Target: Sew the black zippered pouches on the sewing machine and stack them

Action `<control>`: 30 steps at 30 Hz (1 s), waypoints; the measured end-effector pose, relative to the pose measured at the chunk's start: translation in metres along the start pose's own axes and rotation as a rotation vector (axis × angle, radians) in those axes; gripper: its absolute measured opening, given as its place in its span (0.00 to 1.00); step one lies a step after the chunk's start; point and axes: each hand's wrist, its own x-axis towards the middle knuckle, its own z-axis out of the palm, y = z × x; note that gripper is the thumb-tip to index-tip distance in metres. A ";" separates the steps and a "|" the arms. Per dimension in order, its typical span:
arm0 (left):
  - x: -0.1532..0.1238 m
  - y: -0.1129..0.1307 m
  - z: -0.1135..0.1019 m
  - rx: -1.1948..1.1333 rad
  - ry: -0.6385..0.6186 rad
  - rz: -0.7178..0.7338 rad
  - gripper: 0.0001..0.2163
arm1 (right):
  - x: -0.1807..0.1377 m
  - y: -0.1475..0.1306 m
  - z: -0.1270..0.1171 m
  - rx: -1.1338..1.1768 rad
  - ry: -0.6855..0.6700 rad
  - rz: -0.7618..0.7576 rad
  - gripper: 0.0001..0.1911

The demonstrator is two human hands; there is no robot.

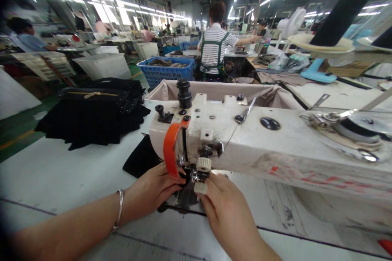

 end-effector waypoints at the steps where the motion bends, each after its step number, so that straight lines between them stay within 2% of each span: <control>1: -0.001 0.000 -0.001 -0.034 0.000 -0.008 0.04 | -0.005 0.005 -0.006 -0.072 -0.009 0.008 0.10; 5: -0.004 0.003 -0.004 -0.118 -0.005 -0.044 0.05 | -0.031 0.029 -0.033 -0.384 -0.006 0.121 0.08; 8: -0.006 0.004 -0.002 -0.077 0.035 -0.084 0.06 | -0.037 0.024 -0.041 -0.463 0.037 0.041 0.13; 11: -0.007 0.003 0.002 -0.020 0.062 -0.031 0.07 | -0.023 -0.005 -0.028 -0.320 0.029 -0.163 0.11; 13: -0.008 0.002 0.002 0.020 0.088 0.035 0.03 | -0.010 -0.023 -0.014 -0.215 -0.040 -0.211 0.13; 18: -0.003 0.007 -0.002 0.088 0.144 0.114 0.11 | 0.003 -0.033 0.011 -0.090 -0.084 -0.206 0.12; 21: 0.001 0.011 -0.004 0.122 0.141 0.148 0.14 | -0.001 -0.031 0.013 -0.021 -0.077 -0.204 0.11; 24: 0.003 0.013 -0.006 0.163 0.136 0.140 0.15 | -0.006 -0.030 0.013 -0.014 -0.034 -0.162 0.15; 27: 0.002 0.012 -0.006 0.170 0.155 0.116 0.14 | -0.006 -0.030 0.013 -0.051 -0.030 -0.111 0.19; 30: 0.002 0.011 -0.004 0.156 0.160 0.147 0.13 | -0.004 -0.032 0.012 -0.039 -0.058 -0.126 0.20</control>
